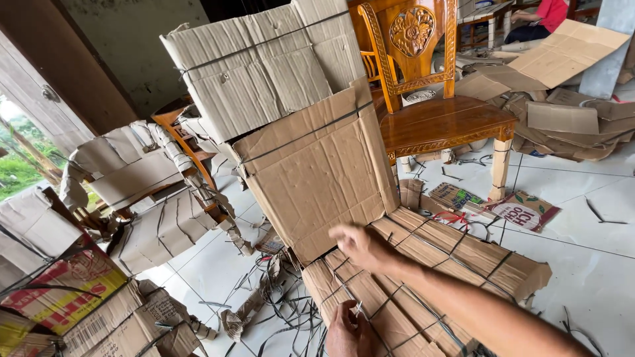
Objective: Wrapping a wooden chair with cardboard and securing it with plastic straps
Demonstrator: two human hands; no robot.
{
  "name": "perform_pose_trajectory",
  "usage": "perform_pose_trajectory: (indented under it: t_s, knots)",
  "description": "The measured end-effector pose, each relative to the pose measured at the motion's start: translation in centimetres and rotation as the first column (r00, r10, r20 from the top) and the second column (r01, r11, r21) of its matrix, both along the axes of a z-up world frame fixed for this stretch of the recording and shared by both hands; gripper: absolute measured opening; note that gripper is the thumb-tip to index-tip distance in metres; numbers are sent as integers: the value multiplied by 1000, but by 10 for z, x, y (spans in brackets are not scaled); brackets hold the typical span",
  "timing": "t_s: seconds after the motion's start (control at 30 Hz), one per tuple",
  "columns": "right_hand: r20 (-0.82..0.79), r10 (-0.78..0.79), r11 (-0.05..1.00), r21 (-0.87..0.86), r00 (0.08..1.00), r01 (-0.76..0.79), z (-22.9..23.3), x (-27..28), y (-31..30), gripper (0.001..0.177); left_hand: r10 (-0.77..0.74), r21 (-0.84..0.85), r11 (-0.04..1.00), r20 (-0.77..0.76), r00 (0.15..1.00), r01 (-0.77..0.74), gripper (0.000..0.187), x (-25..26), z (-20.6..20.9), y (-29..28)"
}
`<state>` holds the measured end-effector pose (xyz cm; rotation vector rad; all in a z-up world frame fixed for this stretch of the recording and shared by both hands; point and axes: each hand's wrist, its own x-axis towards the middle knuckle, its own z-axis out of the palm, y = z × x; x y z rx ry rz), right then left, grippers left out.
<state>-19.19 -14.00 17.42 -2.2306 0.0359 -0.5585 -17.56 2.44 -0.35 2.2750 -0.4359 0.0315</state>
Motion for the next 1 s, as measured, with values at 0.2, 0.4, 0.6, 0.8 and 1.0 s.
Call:
perform_pose_trajectory:
  t_s: [0.2, 0.4, 0.6, 0.8, 1.0]
  knots:
    - [442, -152, 967, -120, 884, 227, 98, 52, -37, 42, -33, 57, 998, -92, 995, 38, 21, -9, 22, 5]
    - [643, -154, 801, -363, 750, 476, 164, 84, -62, 63, -40, 43, 998, -108, 993, 45, 19, -9, 23, 3]
    - [649, -16, 648, -573, 761, 502, 183, 114, -65, 73, -17, -18, 1000, -83, 996, 16, 22, -4, 11, 0]
    - [624, -13, 616, -611, 781, 498, 175, 145, -69, 72, -45, -117, 992, -27, 999, 41, 26, -18, 32, 12]
    - [540, -73, 655, -608, 839, 449, 178, 130, -61, 79, -90, -77, 994, -128, 988, 81, 23, -32, 61, 16]
